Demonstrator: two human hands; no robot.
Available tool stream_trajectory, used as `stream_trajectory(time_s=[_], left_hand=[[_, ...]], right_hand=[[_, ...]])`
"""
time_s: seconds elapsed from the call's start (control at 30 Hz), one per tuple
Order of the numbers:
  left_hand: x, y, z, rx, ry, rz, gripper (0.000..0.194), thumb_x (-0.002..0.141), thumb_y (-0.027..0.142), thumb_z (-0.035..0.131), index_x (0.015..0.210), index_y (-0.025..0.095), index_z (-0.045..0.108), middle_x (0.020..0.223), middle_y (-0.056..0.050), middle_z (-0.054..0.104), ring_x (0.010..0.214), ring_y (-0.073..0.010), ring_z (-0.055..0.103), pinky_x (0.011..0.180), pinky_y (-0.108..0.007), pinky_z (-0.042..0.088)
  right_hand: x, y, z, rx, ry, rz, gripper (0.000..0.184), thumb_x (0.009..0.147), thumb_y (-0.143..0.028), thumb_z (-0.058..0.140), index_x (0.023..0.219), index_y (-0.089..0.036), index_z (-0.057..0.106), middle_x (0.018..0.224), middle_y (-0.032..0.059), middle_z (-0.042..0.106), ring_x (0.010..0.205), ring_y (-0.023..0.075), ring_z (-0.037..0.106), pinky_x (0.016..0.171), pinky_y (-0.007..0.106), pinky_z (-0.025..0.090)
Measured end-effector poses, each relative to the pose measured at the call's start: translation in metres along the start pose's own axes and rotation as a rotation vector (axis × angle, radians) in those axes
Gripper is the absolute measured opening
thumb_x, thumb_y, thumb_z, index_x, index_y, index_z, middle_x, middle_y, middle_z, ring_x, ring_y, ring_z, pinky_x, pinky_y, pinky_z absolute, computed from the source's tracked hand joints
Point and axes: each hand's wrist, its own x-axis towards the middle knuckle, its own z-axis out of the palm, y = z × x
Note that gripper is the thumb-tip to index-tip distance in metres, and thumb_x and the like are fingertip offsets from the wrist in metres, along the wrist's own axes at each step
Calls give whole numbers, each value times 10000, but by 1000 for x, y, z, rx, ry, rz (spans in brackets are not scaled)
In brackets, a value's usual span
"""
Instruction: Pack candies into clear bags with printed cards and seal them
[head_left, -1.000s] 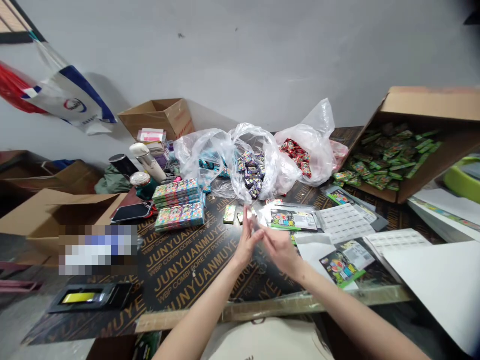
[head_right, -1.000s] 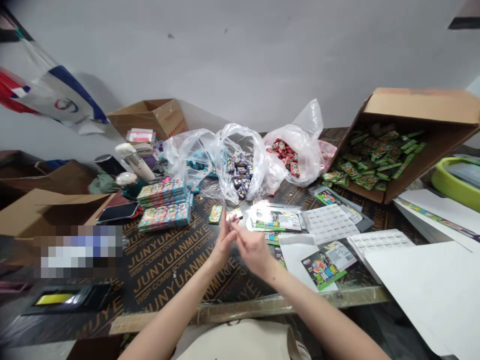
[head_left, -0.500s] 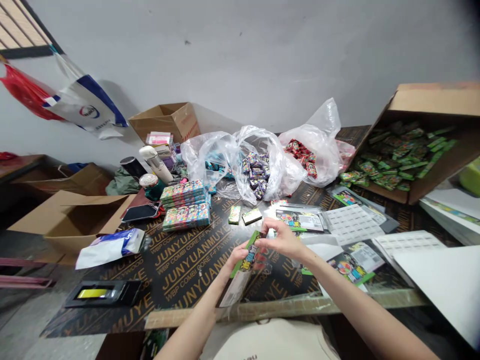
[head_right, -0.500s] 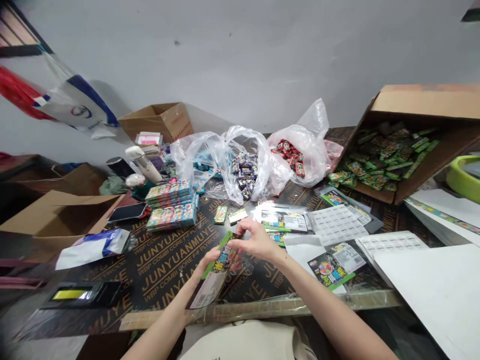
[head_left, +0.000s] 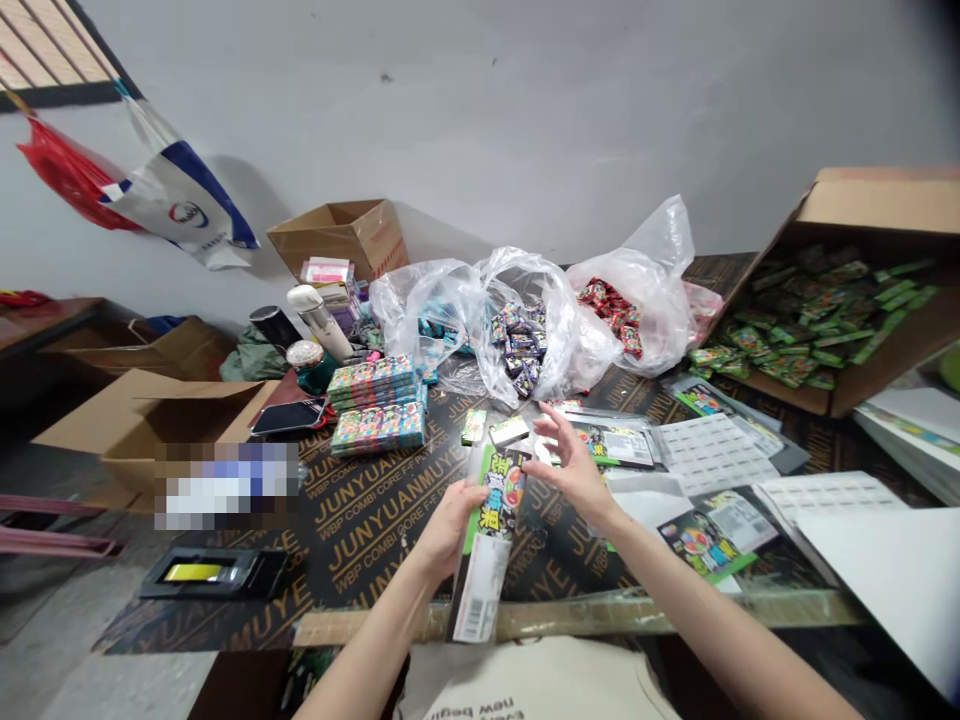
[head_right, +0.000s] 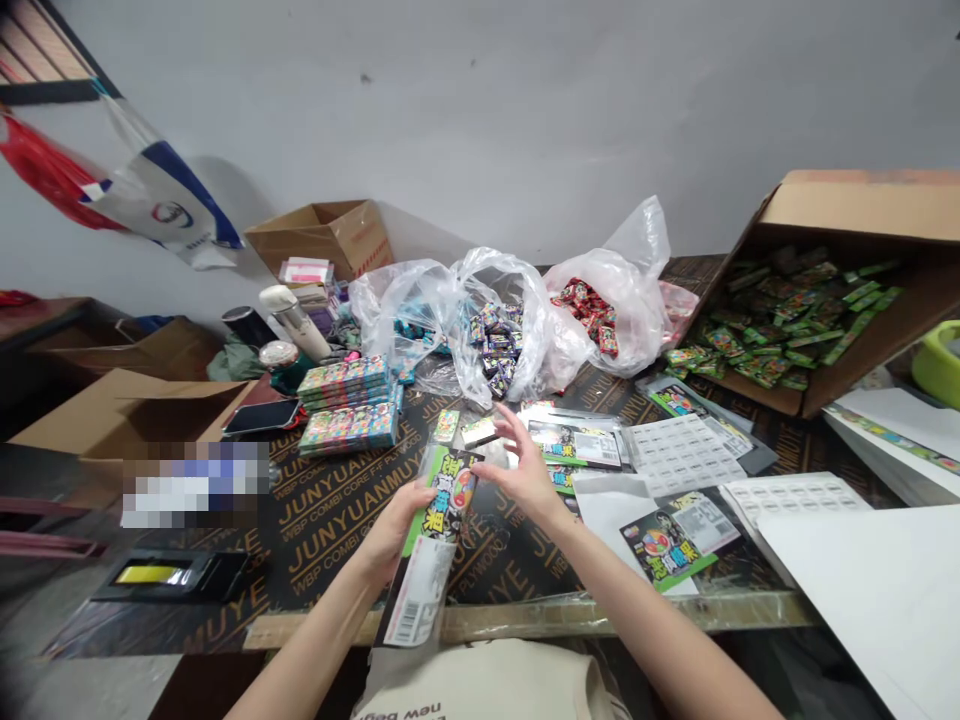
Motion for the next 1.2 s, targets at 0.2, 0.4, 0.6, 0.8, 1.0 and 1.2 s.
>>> stream_trajectory(time_s=[0.2, 0.4, 0.6, 0.8, 1.0, 1.2], left_hand=[[1, -2, -7, 272, 94, 88, 283, 731, 376, 583, 785, 102, 627, 631, -25, 610, 552, -120, 522, 532, -216, 406], [7, -5, -16, 723, 267, 291, 415, 744, 453, 552, 496, 124, 504, 473, 30, 446, 463, -72, 369, 447, -192, 295], [14, 3, -24, 451, 391, 311, 383, 735, 483, 549, 629, 115, 567, 550, 6, 564, 501, -108, 501, 489, -205, 391], [4, -10, -20, 359, 22, 103, 451, 647, 323, 695, 1031, 126, 564, 854, -64, 663, 706, -179, 618, 577, -244, 477], [11, -19, -22, 324, 29, 227, 372, 712, 278, 647, 1044, 134, 560, 1008, -84, 645, 871, -200, 611, 797, -315, 467], [18, -22, -13, 362, 26, 271, 323, 715, 277, 643, 992, 119, 599, 968, -79, 663, 878, -209, 607, 811, -313, 454]], right_hand=[[-21, 8, 22, 280, -331, 251, 343, 714, -452, 625, 912, -172, 611, 844, 25, 643, 788, 161, 587, 764, 308, 454], [-10, 12, 24, 230, -166, 202, 346, 687, -450, 647, 861, -153, 614, 758, 24, 645, 671, 155, 587, 668, 296, 475], [-29, 15, 26, 304, -501, 365, 417, 620, -396, 719, 941, -153, 610, 769, 19, 652, 677, 154, 597, 615, 265, 480], [-30, 23, 13, 313, -340, 337, 395, 634, -353, 711, 963, -163, 604, 819, 27, 667, 711, 172, 617, 690, 310, 495], [-30, 33, 6, 199, -250, 207, 403, 666, -369, 681, 1016, -194, 583, 962, 47, 662, 838, 203, 616, 798, 353, 474], [-23, 13, 12, 427, 16, 265, 399, 800, -482, 484, 1070, -205, 582, 1021, 75, 654, 957, 216, 590, 851, 368, 443]])
